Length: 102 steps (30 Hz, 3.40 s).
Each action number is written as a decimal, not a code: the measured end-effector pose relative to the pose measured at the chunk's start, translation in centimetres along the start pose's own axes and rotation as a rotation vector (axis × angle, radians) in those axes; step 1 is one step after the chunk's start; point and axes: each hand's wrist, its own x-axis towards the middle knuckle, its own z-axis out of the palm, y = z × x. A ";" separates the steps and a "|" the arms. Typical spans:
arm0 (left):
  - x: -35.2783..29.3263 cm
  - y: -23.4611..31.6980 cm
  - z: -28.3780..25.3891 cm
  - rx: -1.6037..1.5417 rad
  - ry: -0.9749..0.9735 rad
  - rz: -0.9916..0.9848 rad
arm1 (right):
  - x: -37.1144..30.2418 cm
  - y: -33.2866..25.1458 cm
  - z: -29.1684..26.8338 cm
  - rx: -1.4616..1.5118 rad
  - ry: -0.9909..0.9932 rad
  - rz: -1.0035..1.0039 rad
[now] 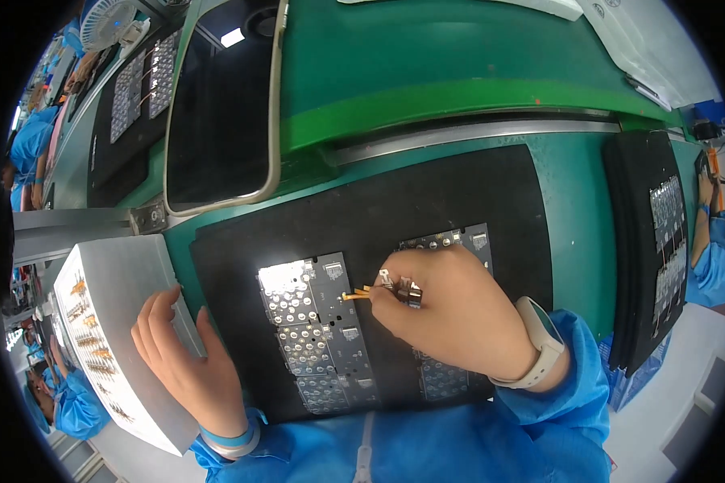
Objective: The person assembles electronic components by connecting small wires and connectors to a circuit board on an assembly line by hand.
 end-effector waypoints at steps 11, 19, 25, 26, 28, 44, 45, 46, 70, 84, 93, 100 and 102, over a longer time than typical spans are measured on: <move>-1.5 2.4 1.4 -0.334 -0.303 0.528 | 0.1 0.0 0.2 0.034 0.025 0.043; -1.7 2.5 1.8 -0.263 -0.291 0.569 | 0.1 -0.6 0.2 0.087 0.003 0.178; -1.7 2.6 1.7 -0.241 -0.300 0.576 | 0.1 -0.5 0.1 0.079 -0.001 0.157; -1.7 2.7 1.7 -0.232 -0.311 0.571 | 0.1 -0.3 0.1 0.080 -0.001 0.158; -1.6 2.8 1.7 -0.213 -0.303 0.596 | 0.1 0.0 0.3 0.073 0.022 0.110; -0.5 3.1 0.1 -0.961 -0.445 0.446 | -3.5 0.0 -2.6 0.434 -0.430 0.160; -0.7 3.3 0.1 -1.053 -0.433 0.455 | -3.5 0.4 -2.0 0.415 -0.484 0.094; -0.8 3.3 0.0 -1.052 -0.436 0.456 | -3.6 0.8 -1.5 0.397 -0.535 0.029; -3.1 1.1 -1.2 -0.909 -0.379 0.503 | -4.7 0.4 1.5 0.436 -0.414 0.144; -3.0 1.8 -1.4 -0.549 -0.267 0.738 | -4.7 0.8 0.2 0.232 -0.260 0.021; -2.9 -1.2 -2.2 0.016 -0.236 0.178 | -4.2 1.3 2.2 0.028 -0.033 0.051; -4.1 0.8 -1.2 -0.375 -0.305 0.523 | -4.3 1.2 2.4 0.012 -0.018 0.043; -4.5 1.2 -0.5 -0.412 -0.358 0.647 | -4.2 1.3 2.4 0.006 -0.005 0.033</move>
